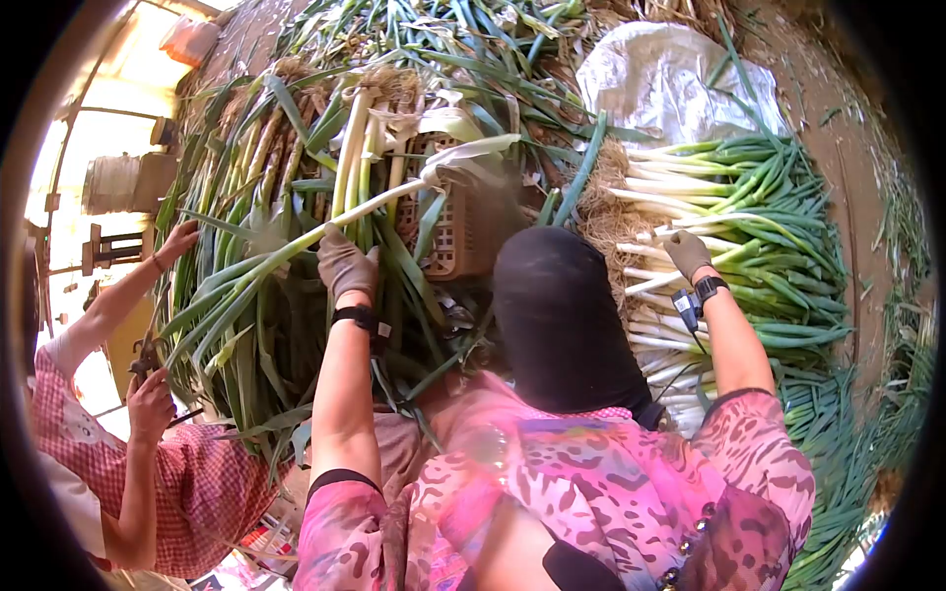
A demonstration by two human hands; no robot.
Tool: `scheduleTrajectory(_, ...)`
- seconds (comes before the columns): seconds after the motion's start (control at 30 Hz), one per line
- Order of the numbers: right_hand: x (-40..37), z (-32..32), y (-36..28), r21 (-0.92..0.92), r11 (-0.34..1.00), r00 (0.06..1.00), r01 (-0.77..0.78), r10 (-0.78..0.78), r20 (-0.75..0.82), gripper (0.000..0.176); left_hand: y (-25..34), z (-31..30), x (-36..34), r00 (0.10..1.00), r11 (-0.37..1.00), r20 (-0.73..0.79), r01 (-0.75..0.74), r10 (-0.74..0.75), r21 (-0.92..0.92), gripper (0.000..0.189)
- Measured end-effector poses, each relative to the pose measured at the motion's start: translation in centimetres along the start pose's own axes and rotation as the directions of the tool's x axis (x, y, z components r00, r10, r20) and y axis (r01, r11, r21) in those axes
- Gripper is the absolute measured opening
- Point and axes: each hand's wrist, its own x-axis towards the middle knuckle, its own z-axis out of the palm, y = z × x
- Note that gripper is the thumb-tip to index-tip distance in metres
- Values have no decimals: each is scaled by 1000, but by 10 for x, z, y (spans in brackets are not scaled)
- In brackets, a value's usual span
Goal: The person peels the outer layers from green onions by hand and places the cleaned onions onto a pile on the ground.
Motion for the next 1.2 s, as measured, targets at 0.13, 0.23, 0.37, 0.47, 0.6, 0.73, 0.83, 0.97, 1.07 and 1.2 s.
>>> scheduleTrajectory(0.13,-3,-50,-117,434,871,965,233,-260,5,31,9,-54,18,994,982,33,-106,102,158,55)
scheduleTrajectory(0.23,-28,-90,-244,573,730,901,372,-433,-34,31,-16,-62,45,924,908,-5,-376,383,188,49)
scheduleTrajectory(0.37,-84,-119,-387,506,656,671,561,-718,187,35,-29,-63,75,865,976,465,-218,191,4,42)
scheduleTrajectory(0.47,-95,-83,-445,461,576,529,675,-813,241,36,-35,-88,99,950,984,281,-98,137,-148,45)
scheduleTrajectory(0.6,-35,7,-495,80,263,242,961,-948,208,30,-29,-98,129,921,960,381,33,79,-279,53)
scheduleTrajectory(0.73,-18,58,-527,-140,359,385,923,-876,291,19,-13,-29,115,857,977,514,69,45,-201,54)
scheduleTrajectory(0.83,20,126,-511,-62,275,274,960,-962,-19,23,-1,-4,94,874,957,486,132,11,-260,63)
scheduleTrajectory(0.97,-25,86,-526,899,342,767,-272,-487,418,35,-14,-8,95,850,789,514,238,113,-567,54)
scheduleTrajectory(1.07,-46,51,-528,941,228,662,-249,-669,337,47,-33,-41,89,808,411,522,393,271,-822,46)
scheduleTrajectory(1.2,-87,9,-529,955,-19,541,-295,-827,150,39,-22,-127,57,817,146,461,438,348,-887,45)
